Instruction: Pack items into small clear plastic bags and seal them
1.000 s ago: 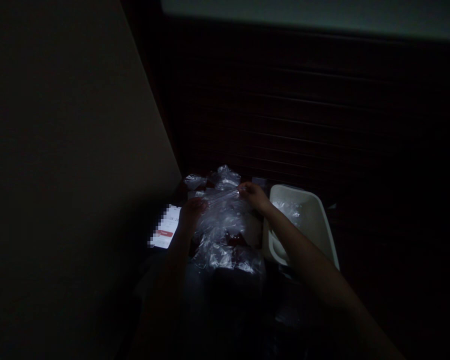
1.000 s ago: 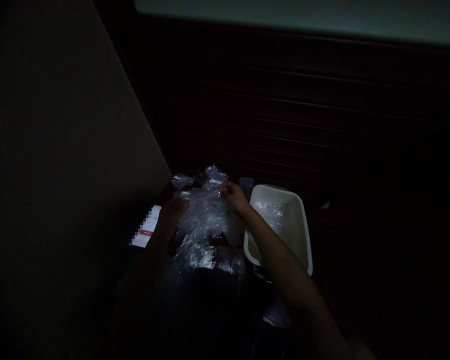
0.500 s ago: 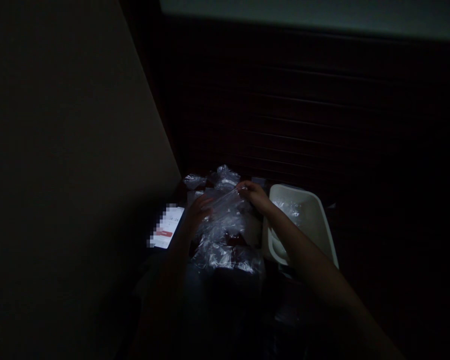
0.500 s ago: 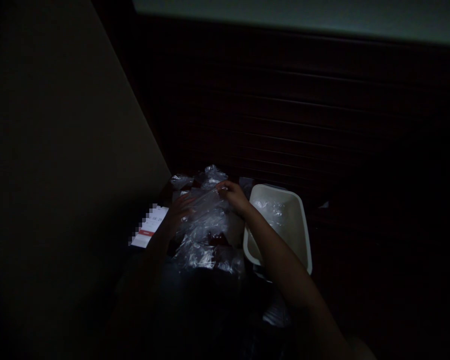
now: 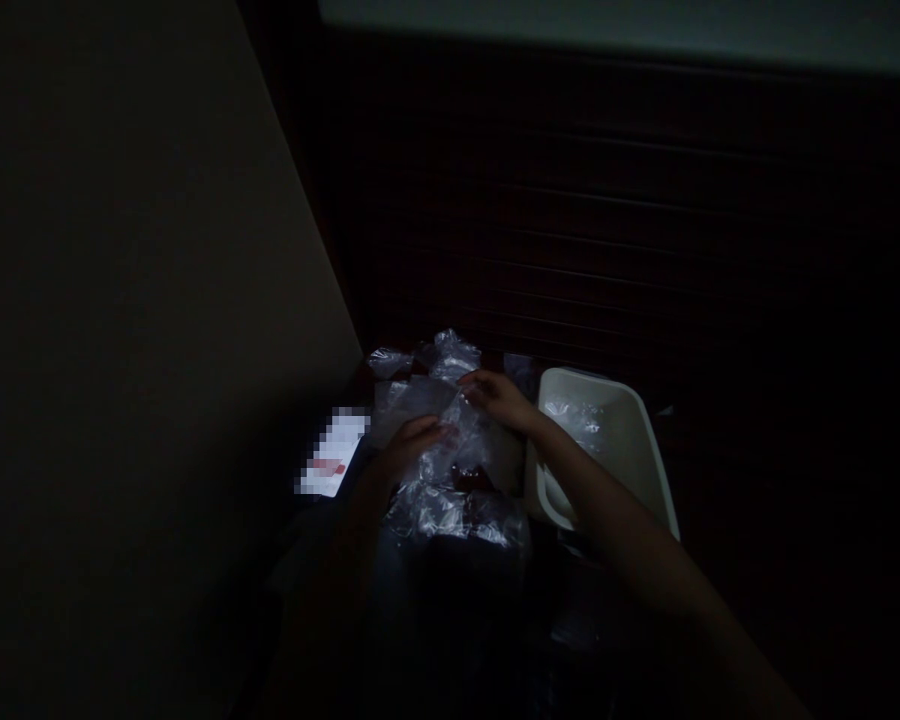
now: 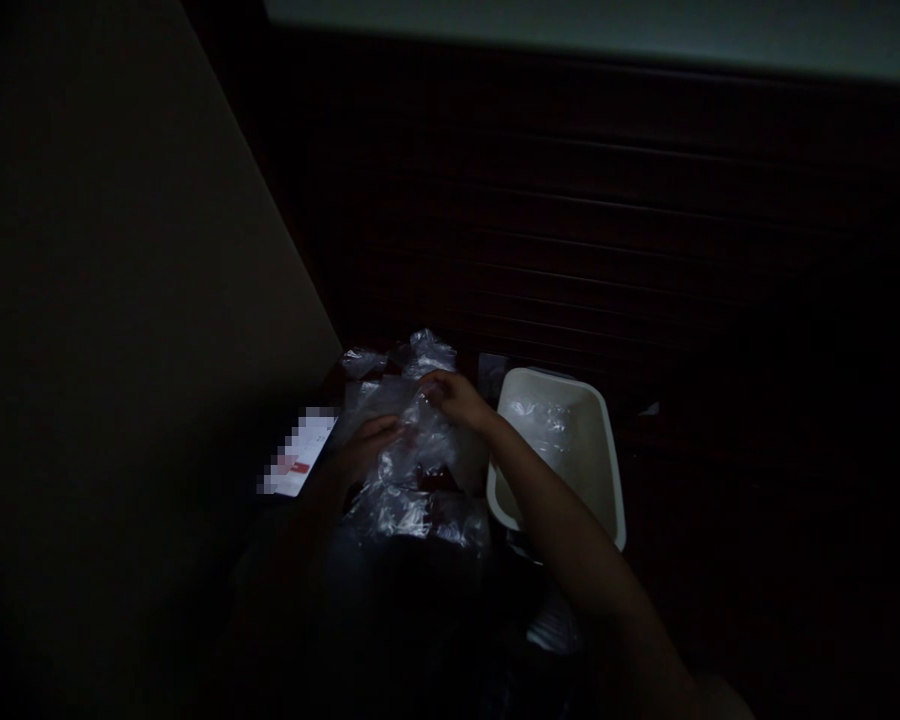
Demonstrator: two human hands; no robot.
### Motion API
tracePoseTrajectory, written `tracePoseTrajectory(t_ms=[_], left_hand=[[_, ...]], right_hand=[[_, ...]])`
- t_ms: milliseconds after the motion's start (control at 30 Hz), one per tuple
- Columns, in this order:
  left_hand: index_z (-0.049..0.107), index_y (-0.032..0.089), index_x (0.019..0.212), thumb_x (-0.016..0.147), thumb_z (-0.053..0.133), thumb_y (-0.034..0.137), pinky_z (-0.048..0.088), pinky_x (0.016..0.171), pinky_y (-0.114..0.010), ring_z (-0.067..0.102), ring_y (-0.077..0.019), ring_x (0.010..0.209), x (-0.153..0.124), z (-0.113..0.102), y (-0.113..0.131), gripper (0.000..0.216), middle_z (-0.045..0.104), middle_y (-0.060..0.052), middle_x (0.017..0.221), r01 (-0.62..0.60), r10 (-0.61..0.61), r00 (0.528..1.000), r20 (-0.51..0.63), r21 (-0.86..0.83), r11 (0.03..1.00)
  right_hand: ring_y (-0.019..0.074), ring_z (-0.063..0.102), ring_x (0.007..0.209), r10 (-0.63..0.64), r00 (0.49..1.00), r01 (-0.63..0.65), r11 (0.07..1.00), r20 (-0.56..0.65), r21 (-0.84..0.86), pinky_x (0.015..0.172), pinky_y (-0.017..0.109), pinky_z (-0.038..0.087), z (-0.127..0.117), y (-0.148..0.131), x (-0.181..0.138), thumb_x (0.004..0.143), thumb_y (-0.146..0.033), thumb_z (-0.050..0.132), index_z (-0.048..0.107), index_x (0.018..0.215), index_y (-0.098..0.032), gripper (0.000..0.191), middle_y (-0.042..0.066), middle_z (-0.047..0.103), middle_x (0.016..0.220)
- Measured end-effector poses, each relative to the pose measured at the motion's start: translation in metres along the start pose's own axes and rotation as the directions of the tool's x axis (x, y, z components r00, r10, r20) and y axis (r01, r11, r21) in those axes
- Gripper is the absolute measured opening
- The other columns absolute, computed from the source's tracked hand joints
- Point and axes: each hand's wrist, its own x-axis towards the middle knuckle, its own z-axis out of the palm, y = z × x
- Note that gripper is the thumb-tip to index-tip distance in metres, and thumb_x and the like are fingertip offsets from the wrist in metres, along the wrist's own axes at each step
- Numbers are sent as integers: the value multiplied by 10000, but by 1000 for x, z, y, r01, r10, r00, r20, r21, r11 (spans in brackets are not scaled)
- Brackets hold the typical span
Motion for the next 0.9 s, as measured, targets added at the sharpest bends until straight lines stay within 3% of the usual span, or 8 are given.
tracePoseTrajectory(t_ms=[133, 233, 333, 467, 633, 900], left_hand=[[691, 219, 698, 635, 666, 354, 469, 644, -360, 624, -264, 726, 1, 4, 1, 151, 687, -63, 737, 4, -2, 999, -54, 51, 999], [687, 217, 678, 640, 654, 362, 460, 669, -362, 616, -253, 725, 6, 2, -2, 155, 681, -57, 721, -60, 68, 986, -153, 54, 997], [692, 215, 709, 656, 641, 353, 452, 668, -356, 610, -238, 718, 9, -2, -4, 156, 681, -58, 757, -92, 101, 975, -200, 57, 994], [694, 219, 721, 671, 640, 336, 445, 663, -346, 603, -228, 719, 12, -6, -7, 138, 675, -56, 766, -111, 126, 970, -208, 82, 990], [685, 214, 730, 676, 651, 329, 453, 686, -342, 603, -219, 746, 17, -3, -11, 131, 668, -57, 784, -144, 143, 970, -195, 11, 990], [689, 233, 865, 688, 636, 361, 464, 700, -350, 598, -239, 831, 11, 5, -9, 225, 677, -70, 859, -133, 123, 982, -144, -60, 989]], right_hand=[[167, 573, 824, -120, 993, 116, 977, -17, -177, 760, 317, 452, -1, 6, 0, 763, -221, 530, 597, 1010, -138, 269, 72, 618, 932], [199, 549, 958, -290, 955, 243, 890, -68, -385, 849, 351, 428, -3, 5, -2, 770, -200, 536, 593, 1056, -147, 296, 104, 589, 1039], [201, 546, 996, -389, 921, 326, 809, -29, -489, 888, 354, 409, -3, -3, -5, 803, -193, 503, 616, 1043, -167, 266, 97, 606, 1039], [175, 603, 880, -370, 922, 379, 805, 112, -456, 828, 311, 439, 2, -9, -8, 828, -257, 510, 655, 971, -163, 225, 79, 662, 942], [189, 622, 891, -310, 920, 387, 815, 241, -431, 823, 296, 438, 9, -9, -10, 801, -347, 562, 663, 993, -154, 290, 99, 676, 972], [179, 634, 817, -166, 956, 255, 880, 242, -401, 751, 274, 446, 9, -3, -10, 811, -305, 545, 683, 968, -164, 252, 81, 694, 920]])
